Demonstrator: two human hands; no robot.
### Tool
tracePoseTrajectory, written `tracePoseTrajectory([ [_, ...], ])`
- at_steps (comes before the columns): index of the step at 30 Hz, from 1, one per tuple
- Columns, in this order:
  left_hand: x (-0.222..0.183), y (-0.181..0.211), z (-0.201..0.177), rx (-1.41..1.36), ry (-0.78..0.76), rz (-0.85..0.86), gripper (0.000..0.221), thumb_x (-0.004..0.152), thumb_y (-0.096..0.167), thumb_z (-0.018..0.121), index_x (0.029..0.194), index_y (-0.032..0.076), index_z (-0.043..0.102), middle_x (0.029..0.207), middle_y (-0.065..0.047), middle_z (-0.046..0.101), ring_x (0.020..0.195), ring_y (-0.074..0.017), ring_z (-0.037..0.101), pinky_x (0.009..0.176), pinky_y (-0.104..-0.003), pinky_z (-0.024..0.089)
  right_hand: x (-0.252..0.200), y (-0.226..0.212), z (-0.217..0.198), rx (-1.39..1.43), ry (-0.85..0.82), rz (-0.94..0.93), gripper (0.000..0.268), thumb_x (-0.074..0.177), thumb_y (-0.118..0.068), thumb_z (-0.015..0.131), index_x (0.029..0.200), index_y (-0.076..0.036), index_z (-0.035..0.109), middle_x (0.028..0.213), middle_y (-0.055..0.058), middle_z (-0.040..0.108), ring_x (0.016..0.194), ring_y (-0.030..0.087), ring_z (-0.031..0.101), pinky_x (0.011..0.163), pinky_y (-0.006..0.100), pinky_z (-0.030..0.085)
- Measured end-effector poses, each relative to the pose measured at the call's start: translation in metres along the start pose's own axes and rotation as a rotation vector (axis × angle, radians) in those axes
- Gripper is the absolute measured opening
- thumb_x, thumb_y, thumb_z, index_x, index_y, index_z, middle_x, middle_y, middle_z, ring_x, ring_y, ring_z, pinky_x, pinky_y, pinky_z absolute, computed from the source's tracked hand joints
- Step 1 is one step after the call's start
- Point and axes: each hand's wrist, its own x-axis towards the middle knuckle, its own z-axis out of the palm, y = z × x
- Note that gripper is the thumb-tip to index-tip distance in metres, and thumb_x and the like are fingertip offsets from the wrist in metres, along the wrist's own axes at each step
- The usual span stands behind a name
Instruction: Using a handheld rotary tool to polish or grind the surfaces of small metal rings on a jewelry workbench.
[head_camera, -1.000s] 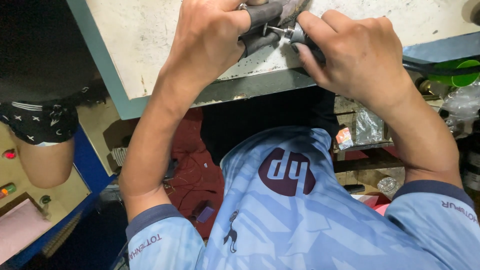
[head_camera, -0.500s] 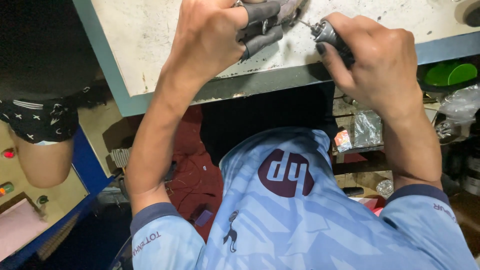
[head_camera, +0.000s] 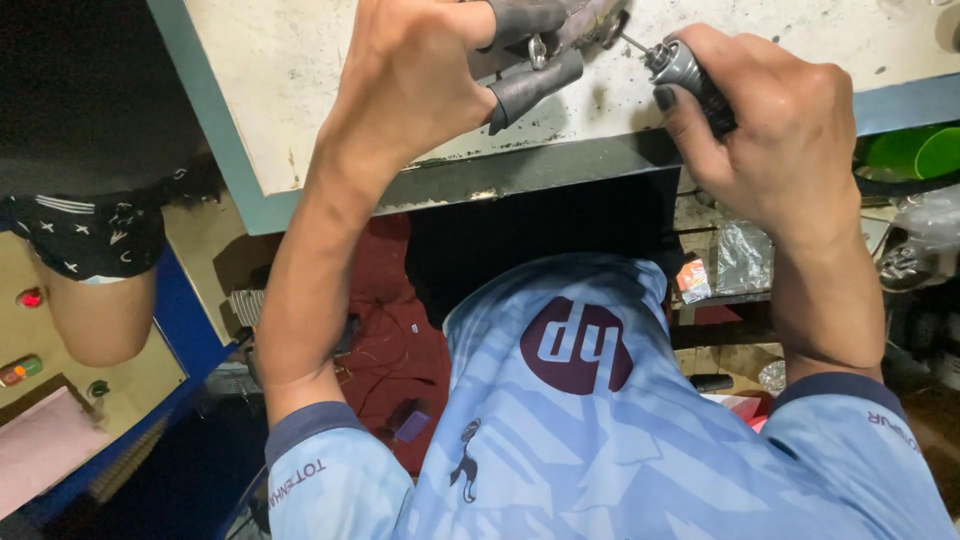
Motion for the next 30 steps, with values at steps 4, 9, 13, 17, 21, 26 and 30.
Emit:
tracePoseTrajectory([
  [4,0.002,0.009,-0.006,0.023,0.037,0.045,0.04,0.061,-0.011,0.066,0.066,0.009,0.032,0.065,0.002,0.024,0.068,-0.0174,0.024,0.061,-0.037,0.02,0.001,0.0,-0.001,0.019,-0.001,0.002,0.026,0.125,-0.021,0.067,0.145,-0.005,0.071,0.098,0.012,0.07,0.075,0.033,0.062,0.059,0.041,0.044],
  [9,-0.003,0.04,-0.028,-0.304,0.473,0.311,0.037,0.089,0.019,0.107,0.102,-0.004,0.082,0.11,-0.012,0.072,0.092,-0.0253,0.069,0.086,-0.044,0.038,0.001,0.001,0.0,0.069,0.014,0.0,0.026,0.126,-0.019,0.066,0.144,-0.001,0.07,0.1,0.014,0.071,0.074,0.032,0.061,0.058,0.042,0.044],
  [13,-0.015,0.061,-0.028,-0.41,0.537,0.255,0.038,0.084,0.023,0.1,0.098,-0.004,0.077,0.099,-0.018,0.075,0.089,-0.029,0.067,0.082,-0.041,0.042,0.001,0.001,0.0,0.089,0.013,0.005,0.026,0.125,-0.018,0.066,0.144,-0.001,0.071,0.1,0.015,0.071,0.077,0.034,0.063,0.061,0.043,0.045],
  [17,-0.028,0.075,-0.028,-0.672,0.535,0.17,0.037,0.084,0.012,0.097,0.108,-0.003,0.073,0.108,-0.016,0.072,0.093,-0.0282,0.065,0.085,-0.038,0.048,0.001,0.001,0.0,0.087,0.015,0.009,0.025,0.125,-0.017,0.067,0.143,0.0,0.071,0.103,0.016,0.072,0.079,0.035,0.064,0.062,0.043,0.045],
  [21,-0.038,0.09,-0.026,-1.043,0.519,-0.153,0.034,0.082,0.015,0.09,0.107,0.001,0.071,0.105,-0.009,0.07,0.094,-0.0192,0.071,0.082,-0.026,0.06,0.002,-0.001,-0.001,0.076,0.013,0.009,0.026,0.125,-0.018,0.066,0.142,0.0,0.072,0.104,0.016,0.072,0.083,0.036,0.066,0.063,0.044,0.046],
  [26,-0.067,0.072,0.03,-2.094,0.605,-0.362,0.033,0.103,0.032,0.074,0.122,0.006,0.069,0.108,-0.013,0.068,0.096,-0.0177,0.059,0.088,-0.031,0.052,0.003,-0.001,-0.001,0.069,-0.005,0.026,0.028,0.127,-0.022,0.062,0.14,0.0,0.072,0.098,0.014,0.069,0.078,0.035,0.063,0.061,0.043,0.045],
  [30,-0.059,0.08,0.009,-2.259,0.495,-0.4,0.034,0.095,0.034,0.079,0.102,0.005,0.062,0.103,-0.009,0.062,0.088,-0.0165,0.047,0.084,-0.03,0.042,0.002,-0.002,-0.001,0.074,-0.005,0.03,0.027,0.127,-0.021,0.062,0.141,-0.001,0.074,0.102,0.015,0.071,0.082,0.035,0.065,0.064,0.044,0.046],
])
